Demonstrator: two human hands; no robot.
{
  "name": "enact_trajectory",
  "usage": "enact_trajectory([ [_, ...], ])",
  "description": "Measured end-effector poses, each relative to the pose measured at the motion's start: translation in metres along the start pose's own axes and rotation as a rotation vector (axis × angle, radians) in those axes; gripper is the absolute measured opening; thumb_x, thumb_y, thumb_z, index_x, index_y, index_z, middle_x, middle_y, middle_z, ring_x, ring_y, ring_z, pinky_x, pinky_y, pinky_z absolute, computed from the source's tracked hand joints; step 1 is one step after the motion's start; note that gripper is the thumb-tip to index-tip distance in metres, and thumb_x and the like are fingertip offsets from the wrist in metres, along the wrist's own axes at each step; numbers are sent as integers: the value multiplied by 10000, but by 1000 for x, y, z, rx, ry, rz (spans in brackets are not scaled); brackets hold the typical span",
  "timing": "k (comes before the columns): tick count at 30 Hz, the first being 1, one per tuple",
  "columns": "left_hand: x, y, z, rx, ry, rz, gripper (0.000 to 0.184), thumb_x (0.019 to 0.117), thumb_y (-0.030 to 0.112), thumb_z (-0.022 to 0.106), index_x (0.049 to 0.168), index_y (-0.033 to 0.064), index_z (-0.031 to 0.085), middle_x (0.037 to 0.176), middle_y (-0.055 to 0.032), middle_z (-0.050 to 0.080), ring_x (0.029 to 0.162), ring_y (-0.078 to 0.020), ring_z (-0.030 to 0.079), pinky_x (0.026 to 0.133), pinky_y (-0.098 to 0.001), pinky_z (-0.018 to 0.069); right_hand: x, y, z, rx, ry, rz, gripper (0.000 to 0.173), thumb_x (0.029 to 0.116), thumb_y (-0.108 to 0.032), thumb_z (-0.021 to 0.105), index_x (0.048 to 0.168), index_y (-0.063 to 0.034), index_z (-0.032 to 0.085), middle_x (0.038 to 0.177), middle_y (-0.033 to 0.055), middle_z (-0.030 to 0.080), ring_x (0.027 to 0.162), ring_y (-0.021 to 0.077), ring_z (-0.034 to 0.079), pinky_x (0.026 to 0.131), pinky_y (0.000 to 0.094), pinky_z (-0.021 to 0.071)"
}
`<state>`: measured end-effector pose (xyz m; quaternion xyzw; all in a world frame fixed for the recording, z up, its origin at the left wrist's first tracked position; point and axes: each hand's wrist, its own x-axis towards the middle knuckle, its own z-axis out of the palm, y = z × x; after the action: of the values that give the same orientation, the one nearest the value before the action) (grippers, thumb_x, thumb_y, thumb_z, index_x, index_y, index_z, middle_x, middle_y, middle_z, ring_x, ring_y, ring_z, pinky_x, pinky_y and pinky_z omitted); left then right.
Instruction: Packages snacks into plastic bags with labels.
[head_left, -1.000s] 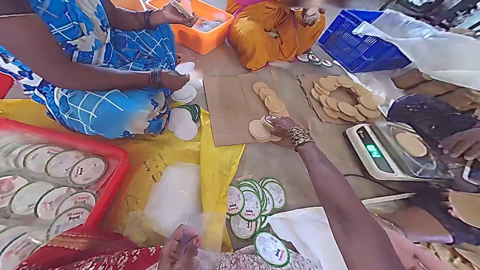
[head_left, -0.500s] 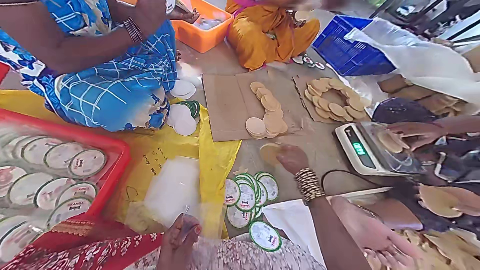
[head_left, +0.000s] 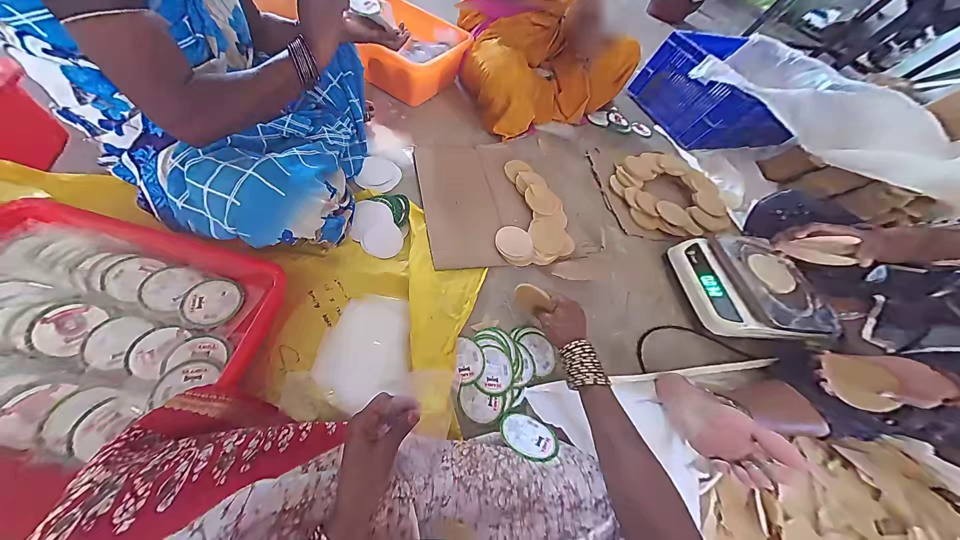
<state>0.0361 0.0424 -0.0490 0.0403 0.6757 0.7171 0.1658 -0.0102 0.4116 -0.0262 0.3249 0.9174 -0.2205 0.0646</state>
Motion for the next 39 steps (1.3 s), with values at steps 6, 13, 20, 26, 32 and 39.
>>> enact_trajectory([
  [6,5,3,-1,-67,5,70,91,910,52,691,970,19,751,893,-13,745,854,-74,700,818,-254,588,-45,-13,-4,241,137,-146,341,885,-140,748,1158,60,705,1070,246,722,1045,358,690,964,556,498],
  [13,4,15,-3,-164,9,-30,101,942,-3,636,990,-4,725,898,-14,729,820,-74,677,780,-241,570,-90,-43,20,30,-31,-227,643,964,-100,609,1568,-88,388,1132,278,703,1032,458,692,921,621,508],
  [20,7,6,-7,-495,-227,-73,92,921,95,692,978,71,760,1235,-59,715,1118,-169,684,929,-359,588,-136,-60,35,997,-224,-292,397,746,32,768,1128,29,657,969,38,755,892,97,733,834,294,627],
  [26,-2,12,-2,-618,-273,-190,156,933,19,629,928,120,748,911,12,757,855,-102,719,813,-309,607,-168,-88,50,885,-429,-376,473,760,-39,744,1203,-12,583,1020,-4,703,923,35,682,838,243,584],
  [32,0,20,4,-658,-11,-411,142,1021,-8,519,967,33,643,900,-62,721,815,-163,709,749,-343,611,-143,-84,57,524,-205,-353,653,918,-295,692,1434,32,462,1114,141,663,911,210,675,772,368,572],
  [39,9,20,2,-585,102,-439,108,1039,31,516,1096,11,605,982,-80,703,853,-172,698,714,-343,598,-95,-68,84,-204,-235,-165,794,907,-379,746,1496,53,436,1523,304,425,1429,460,398,1133,604,362],
])
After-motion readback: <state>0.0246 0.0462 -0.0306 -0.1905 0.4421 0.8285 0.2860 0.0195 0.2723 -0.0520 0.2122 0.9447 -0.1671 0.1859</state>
